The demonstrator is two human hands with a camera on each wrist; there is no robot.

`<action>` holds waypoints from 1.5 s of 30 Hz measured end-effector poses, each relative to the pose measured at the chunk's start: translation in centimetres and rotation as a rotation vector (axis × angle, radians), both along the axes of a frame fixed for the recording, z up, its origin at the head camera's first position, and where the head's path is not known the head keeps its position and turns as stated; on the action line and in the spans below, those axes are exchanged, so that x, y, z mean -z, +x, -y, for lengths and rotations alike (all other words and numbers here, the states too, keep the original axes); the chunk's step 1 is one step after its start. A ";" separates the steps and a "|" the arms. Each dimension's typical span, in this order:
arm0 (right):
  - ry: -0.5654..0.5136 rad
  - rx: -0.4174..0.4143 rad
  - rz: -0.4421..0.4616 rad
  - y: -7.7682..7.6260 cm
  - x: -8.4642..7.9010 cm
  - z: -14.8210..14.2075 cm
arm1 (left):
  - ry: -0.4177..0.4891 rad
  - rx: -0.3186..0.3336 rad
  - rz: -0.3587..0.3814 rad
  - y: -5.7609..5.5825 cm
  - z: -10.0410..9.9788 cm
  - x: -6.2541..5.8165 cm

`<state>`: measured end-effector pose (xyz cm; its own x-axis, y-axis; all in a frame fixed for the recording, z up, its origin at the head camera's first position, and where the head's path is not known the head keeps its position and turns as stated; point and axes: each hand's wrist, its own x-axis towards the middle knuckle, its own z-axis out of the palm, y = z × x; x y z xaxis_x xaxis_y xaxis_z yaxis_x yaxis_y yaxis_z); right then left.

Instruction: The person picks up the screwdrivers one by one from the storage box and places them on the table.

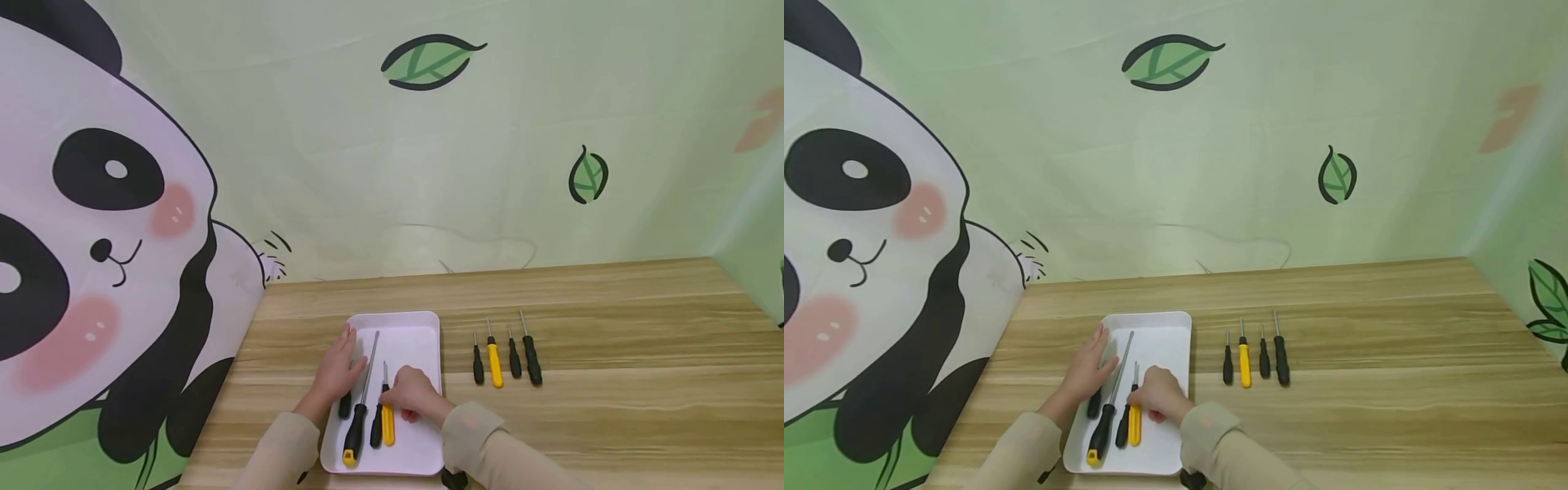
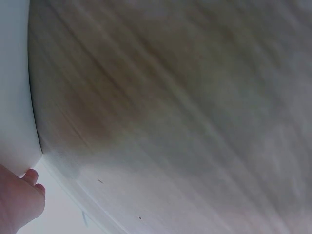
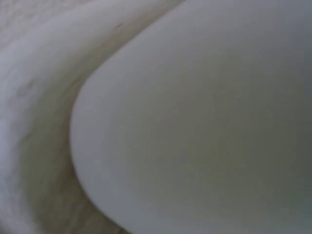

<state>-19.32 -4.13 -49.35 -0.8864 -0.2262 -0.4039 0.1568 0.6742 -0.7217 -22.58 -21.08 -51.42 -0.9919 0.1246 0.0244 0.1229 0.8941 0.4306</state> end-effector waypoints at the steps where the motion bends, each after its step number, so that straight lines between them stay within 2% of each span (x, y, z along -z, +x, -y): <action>1: 0.003 -0.003 -0.004 0.0 0.0 0.0 | -0.001 0.001 -0.001 0.0 0.0 0.0; 7: 0.022 -0.015 -0.035 0.1 0.0 0.0 | 0.010 0.014 -0.021 -0.1 0.0 0.0; 16: 0.018 -0.002 -0.051 0.1 0.0 0.0 | 0.007 0.008 -0.011 -0.1 0.0 0.0; 23: 0.037 -0.039 -0.072 0.0 0.3 0.2 | -0.001 0.011 -0.018 -0.1 0.1 0.0; 30: 0.040 -0.040 -0.068 0.2 0.2 0.1 | -0.006 0.002 -0.004 -0.1 0.1 0.1; 40: -0.043 -0.017 -0.054 0.0 0.0 -0.4 | -0.002 0.007 -0.013 0.0 0.0 -0.1; 45: -0.081 -0.006 -0.008 -0.1 0.0 -0.6 | 0.003 0.004 -0.012 0.0 -0.1 -0.2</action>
<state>-19.41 -3.53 -49.31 -0.8880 -0.2631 -0.3771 0.1471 0.6146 -0.7750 -22.54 -21.01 -51.22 -0.9911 0.1280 0.0367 0.1313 0.8925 0.4315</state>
